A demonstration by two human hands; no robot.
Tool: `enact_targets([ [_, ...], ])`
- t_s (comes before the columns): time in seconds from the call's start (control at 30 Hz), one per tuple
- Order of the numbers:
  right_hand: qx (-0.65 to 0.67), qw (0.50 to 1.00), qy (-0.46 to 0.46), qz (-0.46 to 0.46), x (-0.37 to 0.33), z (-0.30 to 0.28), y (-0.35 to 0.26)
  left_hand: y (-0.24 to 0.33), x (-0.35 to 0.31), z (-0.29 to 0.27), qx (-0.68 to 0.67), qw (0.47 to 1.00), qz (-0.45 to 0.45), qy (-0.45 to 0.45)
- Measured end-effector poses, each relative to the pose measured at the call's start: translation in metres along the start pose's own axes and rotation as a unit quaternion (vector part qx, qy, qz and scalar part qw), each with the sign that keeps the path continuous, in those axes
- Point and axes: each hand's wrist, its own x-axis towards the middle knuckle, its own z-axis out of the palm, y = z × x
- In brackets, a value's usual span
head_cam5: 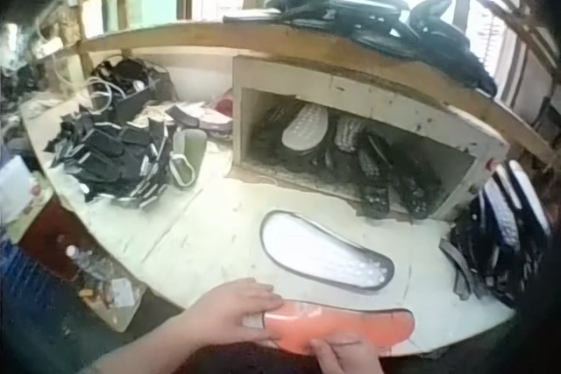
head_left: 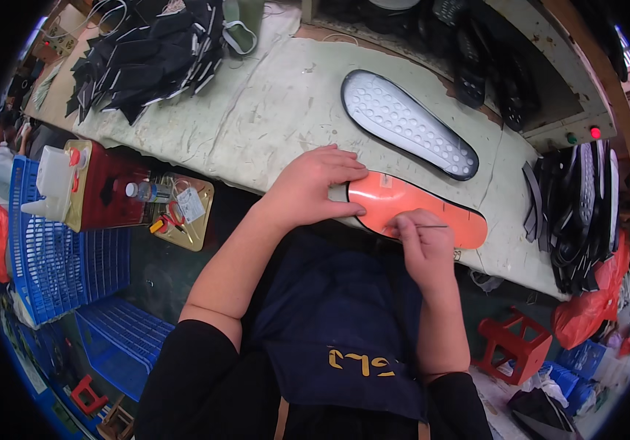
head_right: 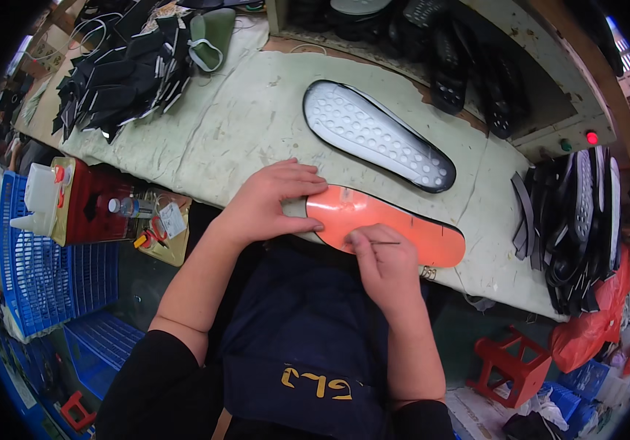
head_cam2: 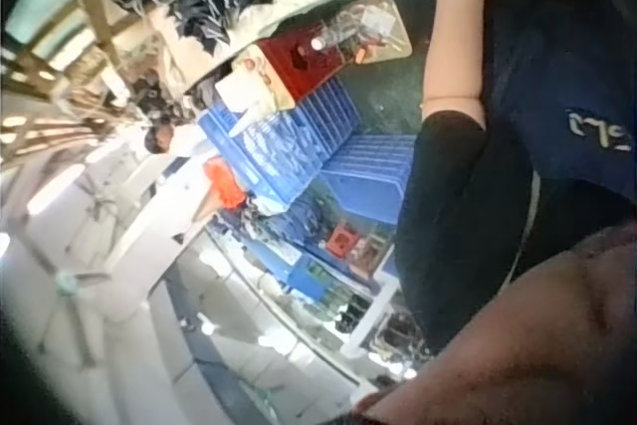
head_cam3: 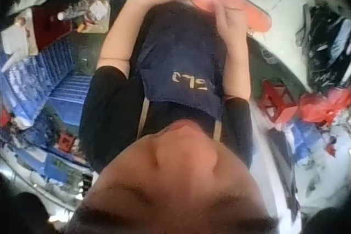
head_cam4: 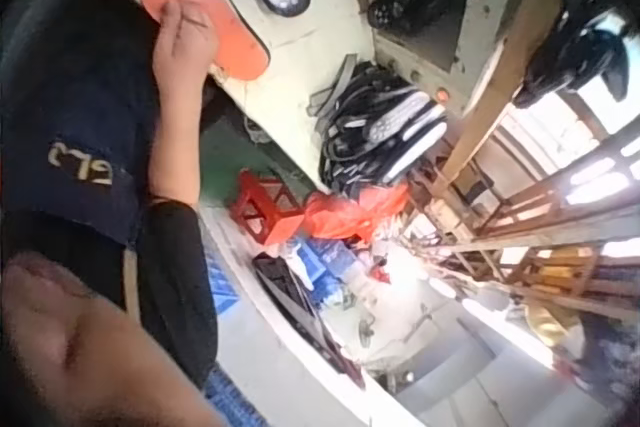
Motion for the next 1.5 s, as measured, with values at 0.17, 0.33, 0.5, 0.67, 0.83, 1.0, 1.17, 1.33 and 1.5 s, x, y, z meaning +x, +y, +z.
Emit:
enact_targets([
  [0.17, -0.055, 0.996, -0.011, -0.075, -0.007, 0.005, 0.009, 0.0, 0.001, 0.001, -0.01, 1.0, -0.003, -0.006],
  [0.33, -0.103, 0.989, 0.008, -0.107, -0.008, 0.007, 0.011, 0.001, 0.001, 0.001, -0.006, 1.0, -0.002, -0.006],
  [0.5, -0.169, 0.972, 0.009, -0.166, -0.018, 0.011, 0.004, -0.002, -0.001, 0.004, -0.003, 1.0, -0.006, -0.01],
  [0.67, -0.078, 0.972, 0.157, -0.155, -0.023, -0.018, 0.023, 0.004, 0.004, 0.0, -0.004, 1.0, -0.012, -0.012],
  [0.83, 0.024, 0.984, 0.15, 0.095, 0.012, -0.053, 0.032, 0.001, 0.003, 0.003, -0.008, 1.0, -0.02, -0.014],
  [1.0, -0.061, 0.986, 0.137, 0.079, 0.015, -0.049, 0.042, 0.003, 0.002, 0.003, -0.006, 1.0, -0.028, -0.01],
  [1.17, -0.095, 0.984, 0.135, 0.072, 0.016, -0.047, 0.045, 0.004, 0.002, 0.002, -0.009, 1.0, -0.024, -0.015],
  [1.33, -0.1, 0.981, 0.157, 0.047, 0.014, -0.047, 0.041, 0.002, 0.002, 0.002, -0.001, 1.0, -0.023, -0.012],
  [1.5, -0.07, 0.98, 0.186, -0.031, -0.019, -0.057, 0.033, 0.004, -0.001, 0.001, -0.005, 0.999, -0.032, -0.012],
])
